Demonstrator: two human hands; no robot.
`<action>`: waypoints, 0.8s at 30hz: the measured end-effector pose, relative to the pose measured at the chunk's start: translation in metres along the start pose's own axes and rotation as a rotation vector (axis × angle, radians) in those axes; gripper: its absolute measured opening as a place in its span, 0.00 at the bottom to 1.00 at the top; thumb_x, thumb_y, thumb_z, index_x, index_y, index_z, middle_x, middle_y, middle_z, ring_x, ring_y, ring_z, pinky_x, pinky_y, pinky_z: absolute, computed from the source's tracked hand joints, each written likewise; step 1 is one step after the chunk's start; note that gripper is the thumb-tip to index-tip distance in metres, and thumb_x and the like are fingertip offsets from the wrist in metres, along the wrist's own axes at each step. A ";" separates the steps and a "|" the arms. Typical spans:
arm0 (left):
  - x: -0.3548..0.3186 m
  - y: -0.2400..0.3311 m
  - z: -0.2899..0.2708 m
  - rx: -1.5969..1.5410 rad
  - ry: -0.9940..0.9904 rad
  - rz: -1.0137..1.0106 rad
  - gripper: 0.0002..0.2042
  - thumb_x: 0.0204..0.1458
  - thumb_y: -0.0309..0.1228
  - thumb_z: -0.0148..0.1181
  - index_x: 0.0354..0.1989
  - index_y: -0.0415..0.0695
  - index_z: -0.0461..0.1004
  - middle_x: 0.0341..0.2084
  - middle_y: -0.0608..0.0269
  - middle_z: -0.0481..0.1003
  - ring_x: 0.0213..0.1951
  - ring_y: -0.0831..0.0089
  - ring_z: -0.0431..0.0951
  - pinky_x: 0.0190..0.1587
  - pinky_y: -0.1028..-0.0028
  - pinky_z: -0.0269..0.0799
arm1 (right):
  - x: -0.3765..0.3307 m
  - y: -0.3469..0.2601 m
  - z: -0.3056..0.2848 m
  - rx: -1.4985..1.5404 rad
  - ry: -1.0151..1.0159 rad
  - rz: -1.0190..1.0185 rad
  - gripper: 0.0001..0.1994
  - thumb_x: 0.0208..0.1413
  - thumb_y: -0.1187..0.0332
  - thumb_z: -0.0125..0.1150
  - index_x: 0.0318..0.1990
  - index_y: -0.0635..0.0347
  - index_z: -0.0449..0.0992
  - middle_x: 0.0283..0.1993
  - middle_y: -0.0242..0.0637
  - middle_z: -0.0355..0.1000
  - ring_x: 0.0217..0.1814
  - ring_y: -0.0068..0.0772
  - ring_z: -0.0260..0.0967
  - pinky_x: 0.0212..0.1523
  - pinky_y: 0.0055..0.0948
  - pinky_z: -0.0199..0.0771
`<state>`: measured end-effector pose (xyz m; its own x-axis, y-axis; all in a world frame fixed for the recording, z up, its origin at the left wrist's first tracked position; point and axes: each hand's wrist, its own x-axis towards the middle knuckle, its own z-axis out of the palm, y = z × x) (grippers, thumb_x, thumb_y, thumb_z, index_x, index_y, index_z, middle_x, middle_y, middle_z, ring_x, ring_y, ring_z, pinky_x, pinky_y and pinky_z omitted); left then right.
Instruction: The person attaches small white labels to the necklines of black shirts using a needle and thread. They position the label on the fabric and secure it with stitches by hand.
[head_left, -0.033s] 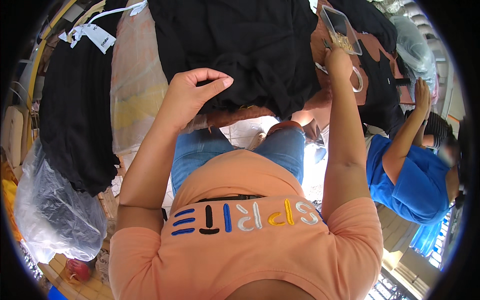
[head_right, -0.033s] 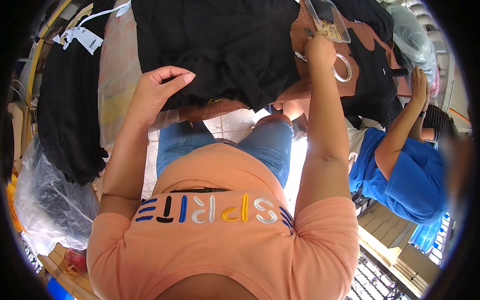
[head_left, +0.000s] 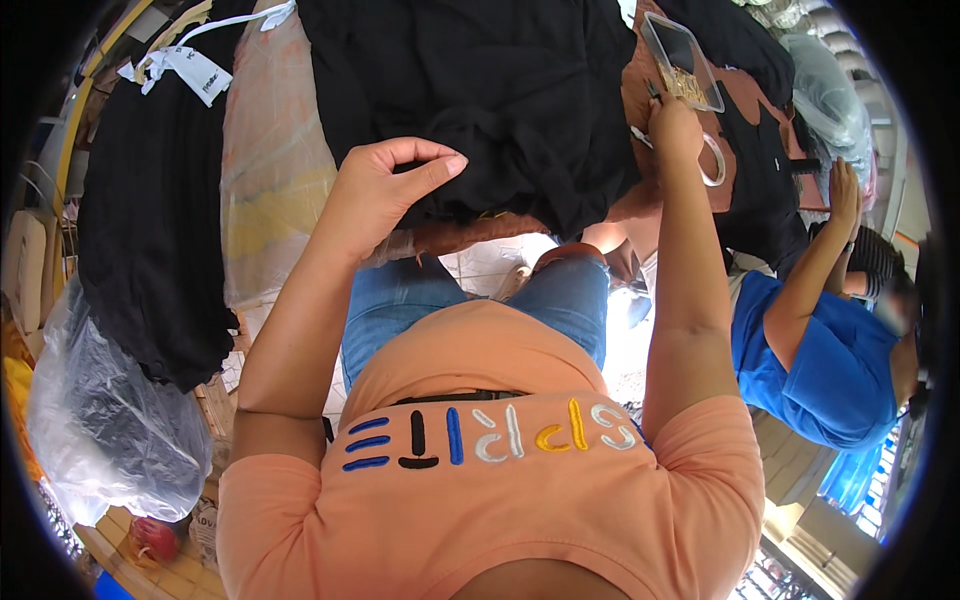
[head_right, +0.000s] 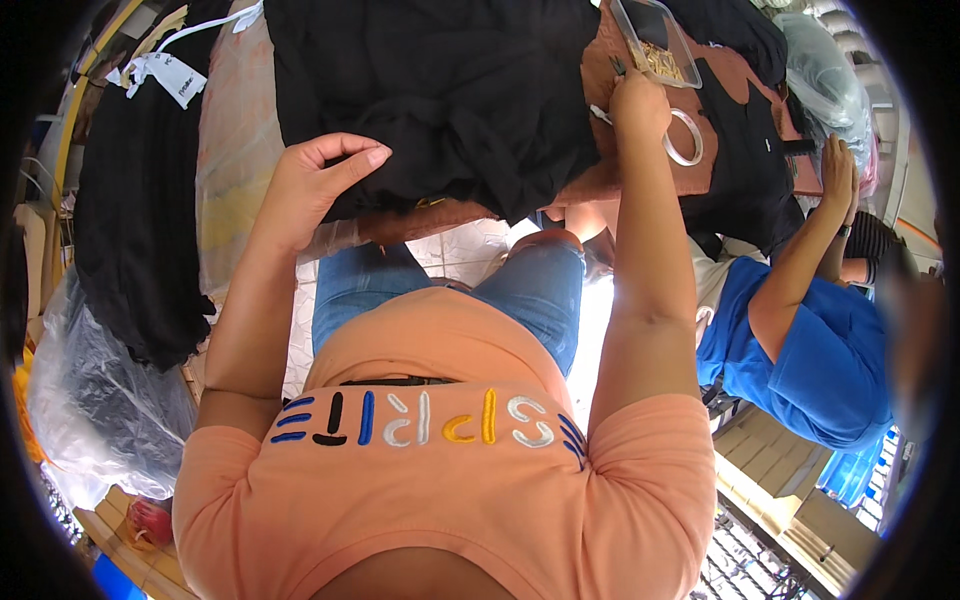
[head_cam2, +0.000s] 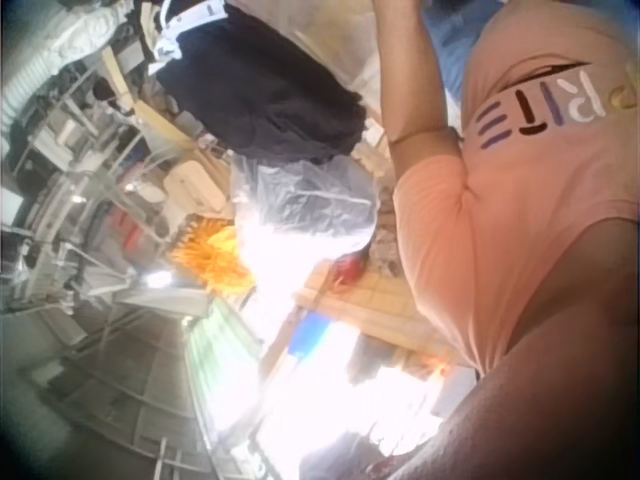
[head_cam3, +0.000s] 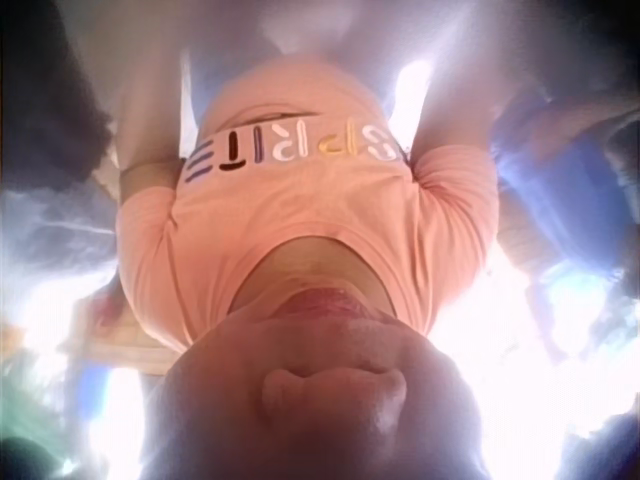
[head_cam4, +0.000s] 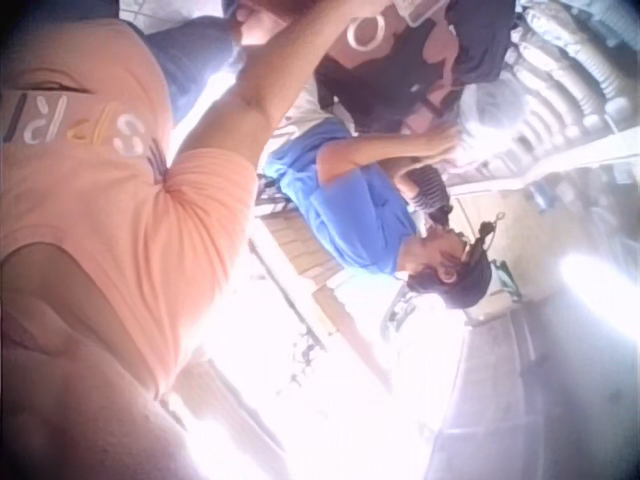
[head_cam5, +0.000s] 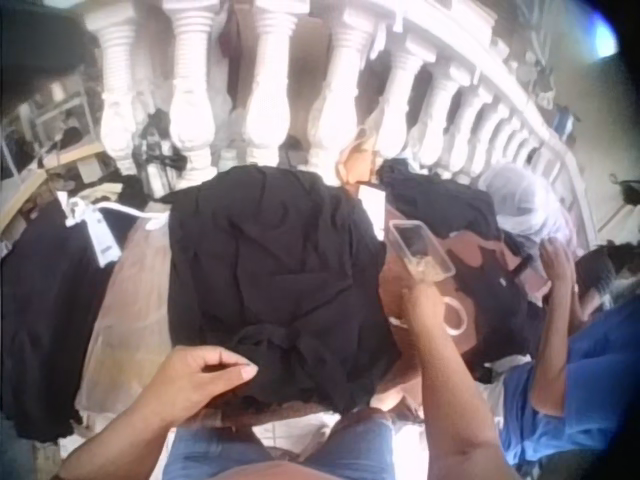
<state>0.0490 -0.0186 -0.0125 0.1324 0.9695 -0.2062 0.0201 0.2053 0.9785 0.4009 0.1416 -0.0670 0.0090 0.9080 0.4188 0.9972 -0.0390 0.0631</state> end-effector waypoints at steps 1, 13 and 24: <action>-0.001 0.000 -0.001 -0.010 0.004 -0.011 0.11 0.50 0.32 0.62 0.37 0.37 0.78 0.32 0.67 0.78 0.39 0.83 0.73 0.46 0.81 0.65 | -0.004 -0.001 0.002 0.004 0.055 -0.036 0.09 0.53 0.65 0.52 0.38 0.55 0.77 0.39 0.43 0.75 0.41 0.50 0.73 0.41 0.44 0.73; -0.003 -0.002 -0.006 -0.125 -0.007 0.010 0.10 0.53 0.31 0.59 0.38 0.37 0.78 0.35 0.62 0.78 0.41 0.79 0.75 0.49 0.79 0.66 | -0.016 -0.071 -0.087 1.449 -0.513 -0.057 0.12 0.62 0.62 0.49 0.45 0.59 0.73 0.24 0.26 0.68 0.22 0.11 0.62 0.21 0.12 0.59; -0.005 0.000 -0.006 -0.175 -0.035 0.049 0.09 0.53 0.32 0.60 0.37 0.39 0.78 0.34 0.63 0.78 0.39 0.81 0.75 0.47 0.81 0.67 | -0.056 -0.128 -0.132 1.272 -1.015 -0.487 0.11 0.54 0.65 0.62 0.35 0.66 0.78 0.25 0.28 0.72 0.28 0.13 0.63 0.29 0.18 0.64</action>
<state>0.0428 -0.0229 -0.0114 0.1632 0.9744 -0.1547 -0.1593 0.1808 0.9705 0.2635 0.0412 0.0211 -0.7563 0.6353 -0.1560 0.3415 0.1800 -0.9225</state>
